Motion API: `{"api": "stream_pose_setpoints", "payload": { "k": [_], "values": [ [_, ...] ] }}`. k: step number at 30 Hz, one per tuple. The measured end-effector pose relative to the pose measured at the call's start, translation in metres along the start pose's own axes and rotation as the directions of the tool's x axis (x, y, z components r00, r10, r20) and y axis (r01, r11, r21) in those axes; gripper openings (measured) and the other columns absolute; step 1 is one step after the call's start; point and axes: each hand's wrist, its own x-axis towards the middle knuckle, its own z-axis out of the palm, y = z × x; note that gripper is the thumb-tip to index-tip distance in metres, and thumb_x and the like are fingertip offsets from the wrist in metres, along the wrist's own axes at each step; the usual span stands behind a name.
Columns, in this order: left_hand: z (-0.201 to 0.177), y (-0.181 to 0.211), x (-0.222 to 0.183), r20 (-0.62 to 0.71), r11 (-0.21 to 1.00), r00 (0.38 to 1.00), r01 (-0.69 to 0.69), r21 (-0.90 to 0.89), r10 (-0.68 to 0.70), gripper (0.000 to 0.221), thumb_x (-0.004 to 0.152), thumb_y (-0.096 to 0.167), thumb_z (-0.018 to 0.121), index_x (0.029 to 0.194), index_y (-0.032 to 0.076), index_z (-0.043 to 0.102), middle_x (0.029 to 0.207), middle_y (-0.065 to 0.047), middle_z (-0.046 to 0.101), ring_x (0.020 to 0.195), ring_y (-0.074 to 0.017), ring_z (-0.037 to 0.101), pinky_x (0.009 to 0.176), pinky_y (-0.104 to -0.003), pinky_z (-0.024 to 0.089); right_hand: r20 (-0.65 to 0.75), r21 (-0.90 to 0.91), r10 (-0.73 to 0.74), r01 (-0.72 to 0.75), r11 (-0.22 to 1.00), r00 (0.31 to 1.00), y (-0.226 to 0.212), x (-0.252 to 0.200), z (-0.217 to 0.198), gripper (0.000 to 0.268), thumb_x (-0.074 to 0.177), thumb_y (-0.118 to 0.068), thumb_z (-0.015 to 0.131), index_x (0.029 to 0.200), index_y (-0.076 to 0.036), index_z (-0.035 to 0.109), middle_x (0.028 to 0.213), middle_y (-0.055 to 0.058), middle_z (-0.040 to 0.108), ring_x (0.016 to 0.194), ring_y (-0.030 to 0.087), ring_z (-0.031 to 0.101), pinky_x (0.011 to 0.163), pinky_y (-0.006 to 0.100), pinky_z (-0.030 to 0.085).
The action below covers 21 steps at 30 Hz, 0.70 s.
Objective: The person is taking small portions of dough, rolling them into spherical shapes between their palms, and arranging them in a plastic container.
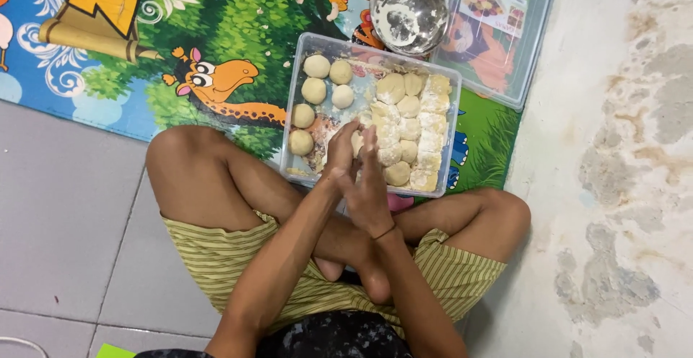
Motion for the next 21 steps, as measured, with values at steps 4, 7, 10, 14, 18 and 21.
{"api": "stream_pose_setpoints", "payload": {
  "k": [4, 7, 10, 14, 18, 21],
  "values": [
    [-0.014, -0.008, -0.010, 0.283, 0.887, 0.928, -0.331, 0.322, 0.243, 0.030, 0.103, 0.020, 0.052, 0.125, 0.006, 0.067, 0.132, -0.003, 0.059, 0.131, -0.0151, 0.058, 0.106, -0.015, 0.046, -0.076, -0.448, -0.096, 0.052, 0.893, 0.992, 0.033, 0.005, 0.012, 0.086, 0.101, -0.059, 0.047, 0.168, -0.019, 0.011, 0.173, 0.019, 0.008, 0.154, 0.052, 0.003, 0.120, 0.069, 0.008],
    [-0.026, -0.033, 0.015, 0.381, 0.445, 0.704, -0.689, 0.572, 0.600, 0.048, 0.072, -0.012, 0.073, 0.117, 0.003, 0.067, 0.120, -0.024, 0.068, 0.127, -0.0445, 0.057, 0.116, -0.054, 0.041, -0.263, -0.658, -0.289, 0.047, 0.752, 0.920, 0.060, 0.010, 0.000, 0.080, 0.104, -0.056, 0.053, 0.166, -0.012, 0.027, 0.172, 0.018, 0.016, 0.155, 0.048, 0.012, 0.123, 0.056, 0.016],
    [-0.001, 0.014, -0.022, 0.190, 0.961, 0.979, -0.017, -0.276, 0.071, 0.030, 0.105, 0.030, 0.053, 0.100, 0.002, 0.057, 0.101, -0.021, 0.069, 0.092, -0.0270, 0.070, 0.082, -0.041, 0.064, -0.369, 0.039, 0.044, -0.032, 0.999, 0.928, 0.034, 0.018, -0.018, 0.077, 0.103, -0.054, 0.048, 0.163, -0.011, 0.026, 0.165, 0.021, 0.029, 0.151, 0.043, 0.030, 0.122, 0.057, 0.023],
    [0.007, 0.025, -0.042, 0.157, 0.977, 0.987, 0.002, -0.213, 0.032, 0.039, 0.106, 0.042, 0.052, 0.082, 0.011, 0.049, 0.068, -0.005, 0.047, 0.052, -0.0169, 0.050, 0.045, -0.032, 0.041, -0.254, 0.730, 0.461, -0.144, 0.668, 0.850, 0.046, 0.017, -0.030, 0.055, 0.103, -0.032, 0.052, 0.151, -0.006, 0.045, 0.138, 0.023, 0.058, 0.118, 0.032, 0.065, 0.098, 0.042, 0.054],
    [0.012, 0.042, -0.074, 0.220, 0.992, 0.967, -0.126, -0.025, 0.128, 0.051, 0.107, 0.049, 0.051, 0.070, 0.017, 0.042, 0.051, 0.000, 0.035, 0.033, -0.0093, 0.026, 0.030, -0.027, 0.024, -0.125, 0.883, 0.570, -0.171, 0.437, 0.812, 0.053, 0.018, -0.023, 0.041, 0.105, -0.028, 0.049, 0.139, -0.005, 0.054, 0.124, 0.018, 0.067, 0.102, 0.028, 0.072, 0.084, 0.037, 0.061],
    [0.008, 0.035, -0.065, 0.306, 0.992, 0.945, -0.085, -0.098, 0.112, 0.052, 0.108, 0.048, 0.047, 0.067, 0.018, 0.038, 0.050, 0.002, 0.028, 0.027, -0.0102, 0.023, 0.024, -0.027, 0.019, -0.040, 0.906, 0.591, -0.220, 0.361, 0.805, 0.052, 0.016, -0.010, 0.041, 0.103, -0.034, 0.052, 0.135, -0.009, 0.055, 0.119, 0.013, 0.068, 0.096, 0.025, 0.070, 0.078, 0.038, 0.056]
  ]
}}
